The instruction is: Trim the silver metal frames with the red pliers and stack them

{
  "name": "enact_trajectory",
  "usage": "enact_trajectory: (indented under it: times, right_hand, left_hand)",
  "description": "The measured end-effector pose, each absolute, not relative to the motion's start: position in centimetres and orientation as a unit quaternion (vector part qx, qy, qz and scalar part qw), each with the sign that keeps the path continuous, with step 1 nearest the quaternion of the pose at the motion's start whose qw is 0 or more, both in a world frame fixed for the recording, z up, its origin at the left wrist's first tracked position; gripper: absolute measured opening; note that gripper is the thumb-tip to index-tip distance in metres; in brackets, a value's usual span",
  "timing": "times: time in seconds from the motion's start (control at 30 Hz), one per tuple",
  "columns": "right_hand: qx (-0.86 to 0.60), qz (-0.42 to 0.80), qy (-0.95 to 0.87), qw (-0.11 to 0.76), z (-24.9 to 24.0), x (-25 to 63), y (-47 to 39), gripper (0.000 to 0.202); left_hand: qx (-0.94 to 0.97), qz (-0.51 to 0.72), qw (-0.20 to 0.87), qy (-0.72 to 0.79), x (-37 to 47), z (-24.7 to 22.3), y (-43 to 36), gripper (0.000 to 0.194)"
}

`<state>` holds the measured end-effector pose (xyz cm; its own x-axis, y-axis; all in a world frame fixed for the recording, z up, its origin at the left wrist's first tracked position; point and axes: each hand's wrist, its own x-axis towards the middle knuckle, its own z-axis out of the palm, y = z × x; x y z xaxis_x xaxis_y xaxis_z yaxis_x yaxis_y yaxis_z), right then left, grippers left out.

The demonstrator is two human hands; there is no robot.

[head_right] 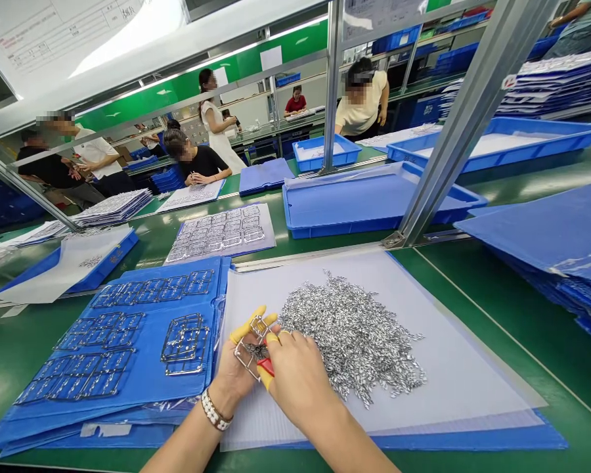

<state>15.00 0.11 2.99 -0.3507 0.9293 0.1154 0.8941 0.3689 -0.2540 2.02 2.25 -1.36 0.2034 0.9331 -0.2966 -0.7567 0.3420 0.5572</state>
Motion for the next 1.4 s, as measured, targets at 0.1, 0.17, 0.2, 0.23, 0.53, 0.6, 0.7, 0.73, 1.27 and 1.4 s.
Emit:
enact_trajectory:
  times: [0.1,0.17,0.2,0.23,0.53,0.6,0.7,0.73,1.27,1.4]
  right_hand:
    - [-0.557,0.067,-0.82,0.115,3.2,14.9,0.2,0.019]
    - [-0.557,0.065,-0.82,0.111,3.2,14.9,0.3,0.018]
    - [-0.557,0.067,-0.821,0.108,3.3,14.9,0.3,0.018]
    - [-0.557,0.07,-0.821,0.104,3.2,14.9,0.4,0.018]
    - [-0.552,0.079,-0.827,0.072,3.3,15.0,0.6,0.013]
    - [-0.557,0.069,-0.823,0.081,3.6,15.5,0.7,0.02]
    - [-0.577,0.044,-0.809,0.1,4.0,16.2,1.1,0.025]
    - [-0.582,0.039,-0.806,0.104,4.0,16.4,1.3,0.023]
    - [-0.579,0.043,-0.81,0.085,3.7,16.3,2.1,0.018]
    - [-0.574,0.05,-0.815,0.064,4.3,16.3,2.0,0.015]
  left_hand:
    - [0.153,0.558,0.757,0.303,2.0,-1.3,2.3,0.044]
    - [0.158,0.56,0.754,0.306,2.0,-1.4,2.3,0.044]
    - [0.16,0.56,0.752,0.308,1.9,-1.4,2.3,0.044]
    - [0.161,0.56,0.751,0.31,1.9,-1.5,2.3,0.044]
    - [0.156,0.551,0.752,0.326,1.6,-1.8,2.5,0.044]
    - [0.139,0.545,0.761,0.323,1.5,-1.5,2.6,0.043]
    - [0.109,0.526,0.783,0.312,1.6,-1.1,2.7,0.038]
    - [0.102,0.522,0.789,0.306,1.7,-1.0,2.7,0.037]
    - [0.165,0.535,0.765,0.32,2.4,-1.7,2.1,0.033]
    - [0.165,0.524,0.769,0.328,2.4,-1.4,2.0,0.033]
